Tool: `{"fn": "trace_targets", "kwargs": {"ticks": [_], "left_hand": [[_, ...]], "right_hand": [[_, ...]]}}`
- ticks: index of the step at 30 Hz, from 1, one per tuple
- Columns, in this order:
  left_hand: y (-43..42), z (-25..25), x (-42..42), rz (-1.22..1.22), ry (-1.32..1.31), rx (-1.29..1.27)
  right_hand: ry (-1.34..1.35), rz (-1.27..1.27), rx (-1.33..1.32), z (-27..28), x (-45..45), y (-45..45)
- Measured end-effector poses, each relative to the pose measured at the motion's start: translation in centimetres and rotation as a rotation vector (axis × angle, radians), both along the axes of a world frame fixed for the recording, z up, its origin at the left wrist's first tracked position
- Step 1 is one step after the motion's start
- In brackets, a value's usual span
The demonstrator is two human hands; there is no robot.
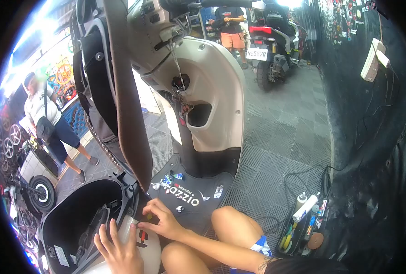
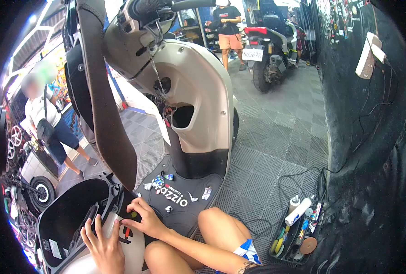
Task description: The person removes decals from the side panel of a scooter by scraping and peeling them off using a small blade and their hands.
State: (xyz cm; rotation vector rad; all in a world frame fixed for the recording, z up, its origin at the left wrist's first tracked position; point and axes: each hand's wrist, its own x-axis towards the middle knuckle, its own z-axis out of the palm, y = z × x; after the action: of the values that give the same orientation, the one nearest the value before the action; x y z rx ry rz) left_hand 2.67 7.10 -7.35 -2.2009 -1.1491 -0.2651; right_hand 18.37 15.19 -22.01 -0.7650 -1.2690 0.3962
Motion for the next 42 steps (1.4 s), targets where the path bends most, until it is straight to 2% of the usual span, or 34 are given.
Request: {"fn": "trace_targets", "kwargs": {"ticks": [5, 8, 11, 14, 17, 20, 23, 30, 33, 41, 42], "left_hand": [[0.1, -0.2, -0.1, -0.012, -0.032, 0.023], [0.2, -0.3, 0.0, -0.009, -0.052, 0.026], [0.1, -0.1, 0.1, -0.008, -0.052, 0.023], [2.2, -2.7, -0.5, -0.064, -0.135, 0.156], [0.1, -0.1, 0.3, 0.007, -0.047, 0.032], [0.2, -0.2, 0.8, 0.041, -0.055, 0.065], [0.3, -0.2, 0.8, 0.036, -0.058, 0.087], [1.6, -2.1, -0.1, 0.036, -0.112, 0.043], [1.2, -2.2, 0.3, 0.109, -0.081, 0.051], [1.7, -2.5, 0.2, 0.123, -0.067, 0.056], [2.0, -2.6, 0.2, 0.091, -0.046, 0.116]], "right_hand": [[0.045, 0.008, -0.037, 0.1, -0.4, -0.3], [-0.019, 0.059, -0.109, -0.4, -0.1, -0.2], [-0.061, 0.039, -0.05, -0.4, 0.0, 0.0], [-0.203, 0.024, -0.064, 0.4, 1.0, -0.4], [-0.262, 0.065, -0.169, 1.5, 1.3, -1.1], [-0.122, 0.162, -0.171, 1.8, 1.1, -1.2], [-0.239, 0.078, -0.013, 1.5, 1.2, -0.7], [-0.156, 0.083, 0.102, 1.3, 0.9, -0.2], [-0.139, 0.089, 0.146, 0.9, 1.0, 0.2], [-0.056, 0.085, 0.137, 0.2, 0.4, 0.8], [-0.042, 0.109, 0.116, 0.1, 0.5, 0.8]]}}
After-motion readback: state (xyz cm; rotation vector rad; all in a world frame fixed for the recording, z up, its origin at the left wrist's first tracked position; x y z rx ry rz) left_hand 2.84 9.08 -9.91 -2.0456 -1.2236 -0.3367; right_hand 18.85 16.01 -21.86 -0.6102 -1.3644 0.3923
